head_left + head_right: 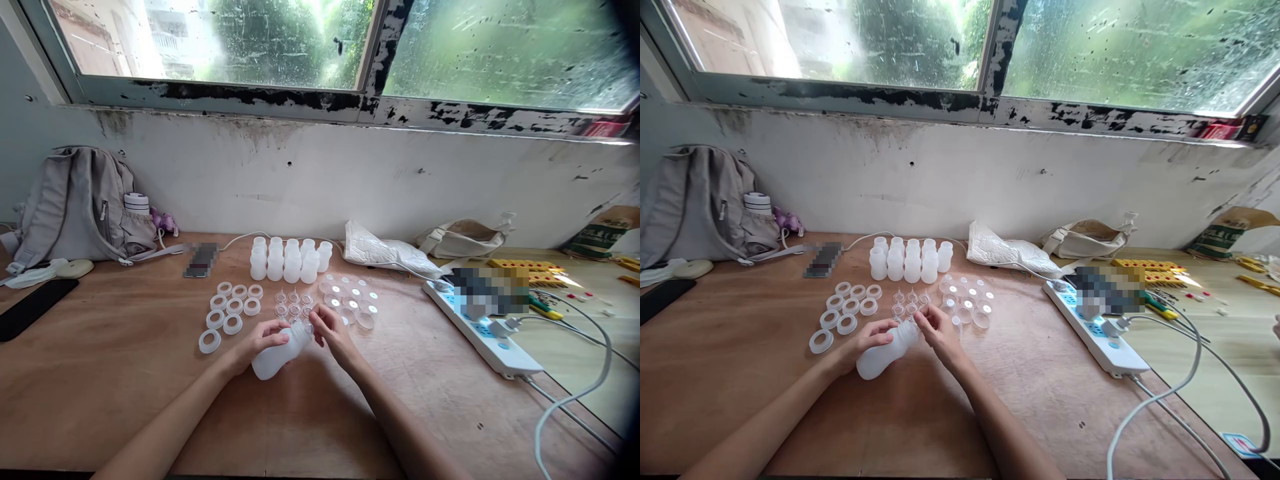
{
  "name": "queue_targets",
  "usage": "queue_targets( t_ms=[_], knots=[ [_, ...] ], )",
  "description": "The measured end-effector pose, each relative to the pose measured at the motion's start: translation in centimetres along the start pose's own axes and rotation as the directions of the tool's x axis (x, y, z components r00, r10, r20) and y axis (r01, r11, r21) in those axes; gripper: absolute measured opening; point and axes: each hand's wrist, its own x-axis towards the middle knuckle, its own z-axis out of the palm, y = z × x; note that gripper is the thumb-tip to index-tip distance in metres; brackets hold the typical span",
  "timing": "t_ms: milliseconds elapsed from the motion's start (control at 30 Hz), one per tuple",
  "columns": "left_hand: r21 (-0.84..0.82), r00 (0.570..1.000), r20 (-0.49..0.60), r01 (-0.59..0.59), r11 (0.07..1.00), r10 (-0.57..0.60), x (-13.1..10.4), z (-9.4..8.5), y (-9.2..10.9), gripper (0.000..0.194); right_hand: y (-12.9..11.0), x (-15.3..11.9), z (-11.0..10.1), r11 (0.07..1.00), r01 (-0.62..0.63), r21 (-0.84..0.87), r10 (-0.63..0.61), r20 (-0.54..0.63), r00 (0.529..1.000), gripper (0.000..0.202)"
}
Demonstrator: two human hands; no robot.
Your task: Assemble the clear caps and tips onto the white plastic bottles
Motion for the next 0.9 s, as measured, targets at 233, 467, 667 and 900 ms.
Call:
queue_targets(
  t_ms=[233,467,667,900],
  knots=[
    [0.053,0.999,0.013,-0.046,0.998,0.046,-0.3,0.4,0.1,0.042,-0.8,-0.2,0.6,0.985,-0.070,0.156,0.036,0.210,0.977,0.028],
    [0.372,0.971,-0.138,-0.134,0.919,0.197,0.3,1.2,-0.9,0.038,0.1,-0.8,1.7,0.963,-0.120,0.240,0.093,0.121,0.988,0.031],
    [0.548,0.907,-0.265,-0.139,0.825,0.329,-0.1,2.4,-1.1,0.039,-0.2,-1.0,2.4,0.987,-0.103,0.127,0.106,-0.015,0.994,0.027],
    [-0.114,0.994,0.103,-0.019,0.993,0.031,-0.6,2.7,-1.0,0.045,-0.8,-1.5,2.3,0.943,-0.151,0.296,0.080,0.239,0.968,0.038]
  ],
)
